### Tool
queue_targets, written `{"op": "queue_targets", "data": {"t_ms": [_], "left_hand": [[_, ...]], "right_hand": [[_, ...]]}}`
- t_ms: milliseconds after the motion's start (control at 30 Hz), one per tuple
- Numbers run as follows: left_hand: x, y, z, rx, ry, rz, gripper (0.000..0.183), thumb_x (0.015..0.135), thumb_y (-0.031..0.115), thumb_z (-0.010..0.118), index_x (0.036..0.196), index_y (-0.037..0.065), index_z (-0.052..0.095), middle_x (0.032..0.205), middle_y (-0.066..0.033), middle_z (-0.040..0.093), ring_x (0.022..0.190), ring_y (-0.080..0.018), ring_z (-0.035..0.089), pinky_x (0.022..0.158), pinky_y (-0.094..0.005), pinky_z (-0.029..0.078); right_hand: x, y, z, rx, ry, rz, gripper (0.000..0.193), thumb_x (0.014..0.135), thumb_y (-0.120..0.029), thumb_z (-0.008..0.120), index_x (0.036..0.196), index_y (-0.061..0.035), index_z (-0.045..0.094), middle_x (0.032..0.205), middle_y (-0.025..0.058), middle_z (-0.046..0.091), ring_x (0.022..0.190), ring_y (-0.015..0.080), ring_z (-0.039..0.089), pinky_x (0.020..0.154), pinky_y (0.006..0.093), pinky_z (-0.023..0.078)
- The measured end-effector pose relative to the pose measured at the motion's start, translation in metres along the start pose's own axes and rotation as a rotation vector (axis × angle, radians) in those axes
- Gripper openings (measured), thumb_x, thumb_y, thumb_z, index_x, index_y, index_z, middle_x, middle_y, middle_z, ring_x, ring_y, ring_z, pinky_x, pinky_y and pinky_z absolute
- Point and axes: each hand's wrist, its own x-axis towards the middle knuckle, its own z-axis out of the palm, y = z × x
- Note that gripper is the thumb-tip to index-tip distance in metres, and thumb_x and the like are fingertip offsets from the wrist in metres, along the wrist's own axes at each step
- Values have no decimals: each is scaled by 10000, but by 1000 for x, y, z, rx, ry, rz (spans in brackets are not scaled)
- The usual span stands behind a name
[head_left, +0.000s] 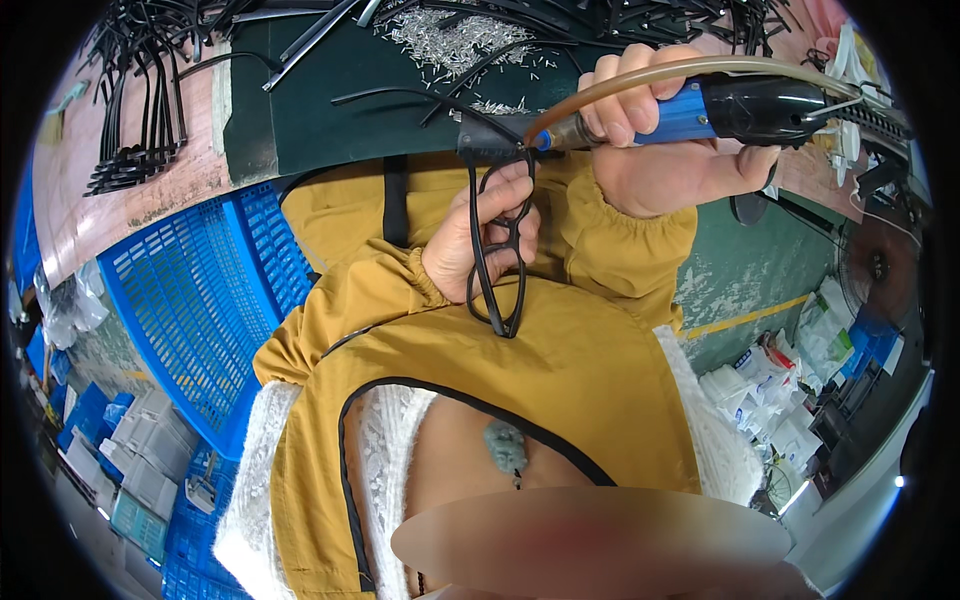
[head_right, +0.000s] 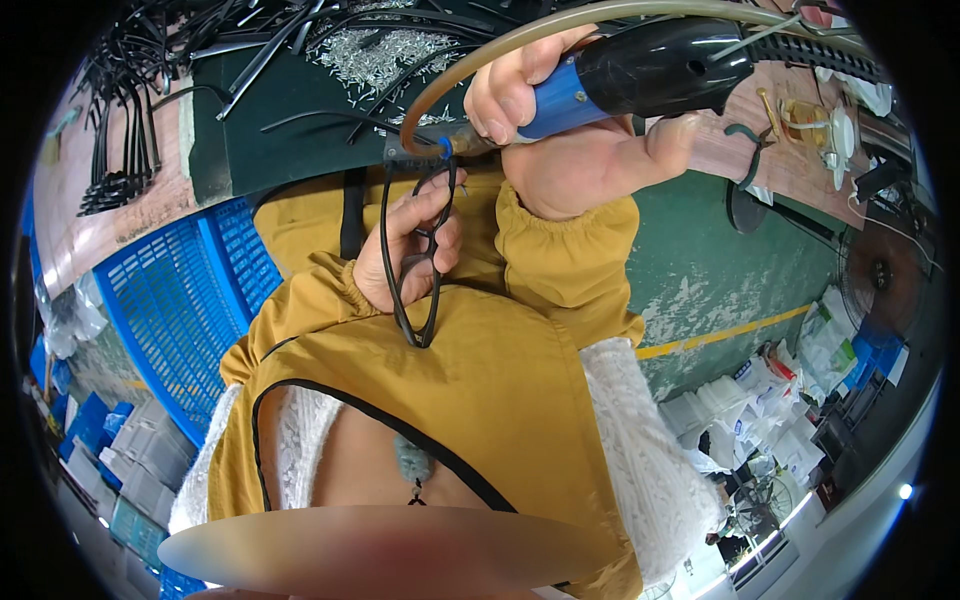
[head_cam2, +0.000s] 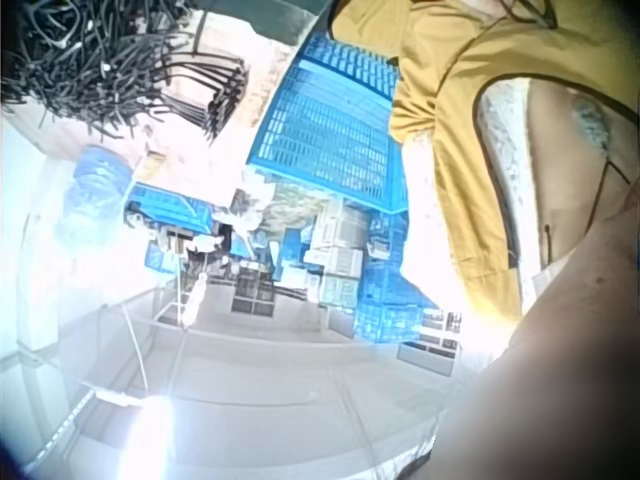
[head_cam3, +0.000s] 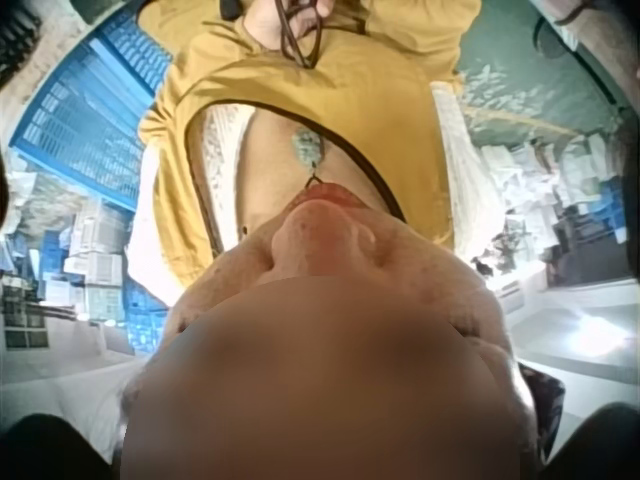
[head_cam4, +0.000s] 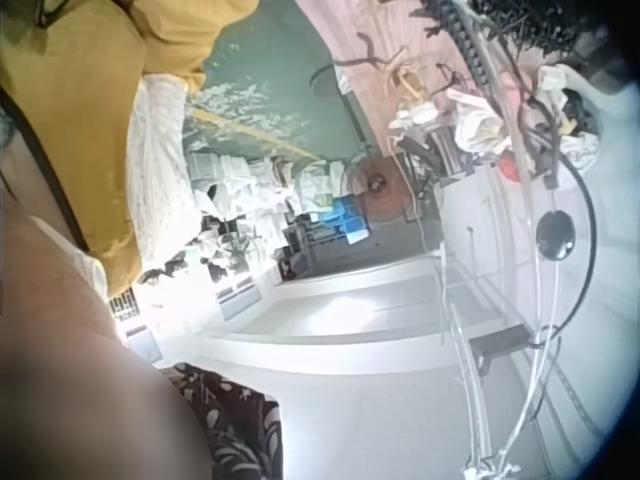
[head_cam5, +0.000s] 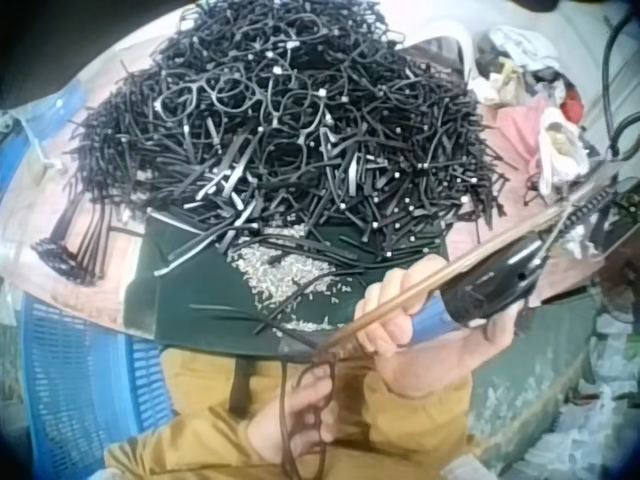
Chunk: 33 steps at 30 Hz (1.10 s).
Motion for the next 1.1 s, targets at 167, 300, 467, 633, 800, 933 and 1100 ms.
{"op": "queue_targets", "data": {"t_ms": [167,300,467,633,800,933,1100], "left_hand": [[1,-1,-2,8,-2,8,310,1026,280,621,1307,156,589,712,-22,577,583,-156,541,506,-256,403],[4,-2,-9,-29,-110,18,364,985,289,683,1289,148,541,755,-30,658,573,-155,630,519,-249,477],[5,-3,-11,-17,-107,4,309,984,304,681,1234,167,560,721,-21,639,567,-146,615,506,-247,444],[4,-3,-6,-10,-61,19,217,1023,336,630,1180,186,631,677,0,544,571,-137,492,518,-272,366],[4,-6,-7,-9,-73,34,209,1027,338,623,1179,194,631,680,2,542,568,-135,487,520,-268,361],[6,-8,-13,2,-63,11,199,1028,320,617,1179,191,629,682,-1,539,567,-138,483,522,-273,362],[8,-6,-13,12,-107,32,184,1008,300,636,1145,178,622,687,-14,581,566,-152,538,513,-273,408]], "right_hand": [[-5,0,11,-60,1,20,758,891,-753,522,1191,-59,575,883,61,576,728,183,547,609,335,440],[-13,7,20,-145,41,-63,231,984,-138,676,1193,-113,581,825,64,565,684,183,590,563,332,475],[-12,14,15,-240,140,-33,183,955,-32,677,1056,-126,557,837,57,572,519,134,528,472,288,418],[-10,11,17,-266,154,10,103,984,-30,588,1011,-105,522,773,46,514,557,132,465,473,259,388],[-12,7,23,-162,199,-39,201,930,68,585,1012,-110,541,778,63,554,499,135,519,457,291,416],[-14,12,22,-204,220,-10,190,942,59,568,1030,-106,534,756,60,540,505,133,512,462,295,405],[-13,9,15,-200,43,60,111,1016,-141,583,996,-112,478,726,2,436,565,105,397,472,240,337]]}}
